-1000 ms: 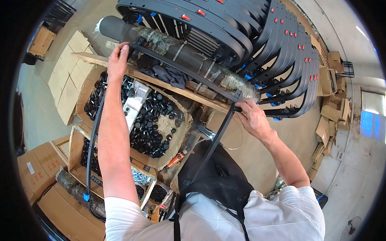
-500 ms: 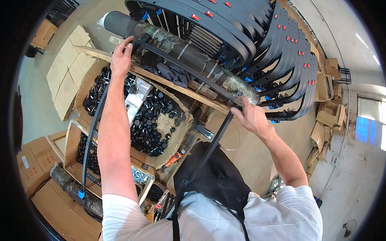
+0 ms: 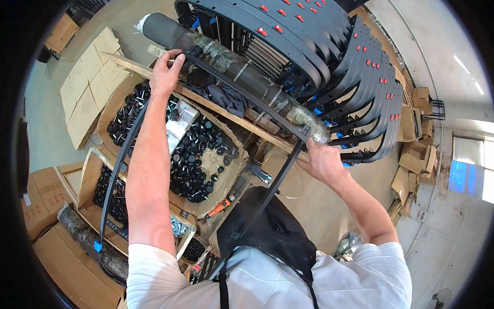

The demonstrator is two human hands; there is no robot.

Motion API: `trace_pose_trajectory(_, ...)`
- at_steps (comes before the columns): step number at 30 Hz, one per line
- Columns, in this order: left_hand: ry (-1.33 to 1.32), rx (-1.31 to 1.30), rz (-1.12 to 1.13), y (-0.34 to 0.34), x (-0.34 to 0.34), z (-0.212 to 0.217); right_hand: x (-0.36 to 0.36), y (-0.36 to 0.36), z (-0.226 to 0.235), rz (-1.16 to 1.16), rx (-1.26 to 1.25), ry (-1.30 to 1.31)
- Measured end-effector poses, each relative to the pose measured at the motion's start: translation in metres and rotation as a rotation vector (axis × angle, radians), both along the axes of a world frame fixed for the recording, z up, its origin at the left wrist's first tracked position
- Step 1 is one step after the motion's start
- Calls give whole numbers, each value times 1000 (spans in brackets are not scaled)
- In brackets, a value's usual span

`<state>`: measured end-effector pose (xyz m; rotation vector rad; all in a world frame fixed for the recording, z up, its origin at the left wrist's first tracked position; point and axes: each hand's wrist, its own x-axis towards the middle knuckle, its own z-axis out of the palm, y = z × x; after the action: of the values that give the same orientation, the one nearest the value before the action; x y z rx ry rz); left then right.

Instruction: Assembling the handle components for an electric lawn mower, including wiring the power cables and screwing on the plastic casings.

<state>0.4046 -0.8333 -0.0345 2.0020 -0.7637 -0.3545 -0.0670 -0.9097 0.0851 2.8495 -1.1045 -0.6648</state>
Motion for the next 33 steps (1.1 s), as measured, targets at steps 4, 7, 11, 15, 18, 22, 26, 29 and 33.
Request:
trace_pose_trajectory(4, -96, -16, -4, 7, 4, -12, -10, -4, 1, 112, 37, 214)
trace_pose_trajectory(7, 86, -211, -3, 7, 14, -21, -9, 0, 4, 220, 16, -128)
trace_pose_trajectory(11, -125, -8, 45, -1, 0, -9, -11, -13, -6, 140, 4, 228)
trace_pose_trajectory(15, -30, -81, -7, 9, 8, -15, -14, -9, -14, 226, 61, 489)
trace_pose_trajectory(18, -9, -28, 41, 2, 4, -6, -2, -5, 1, 297, -55, -181)
trace_pose_trajectory(22, -50, 47, 23, 4, 2, -5, 3, -12, 5, 200, 69, 412)
trace_pose_trajectory(26, -72, 263, 11, -9, -8, 12, -5, -5, -28, 261, -64, -140)
trace_pose_trajectory(29, -156, 182, 65, -1, 8, 12, 7, 5, -34, 107, -14, -58)
trace_pose_trajectory(33, -103, 503, 80, 36, 31, 47, -9, -4, -27, 75, -4, -72)
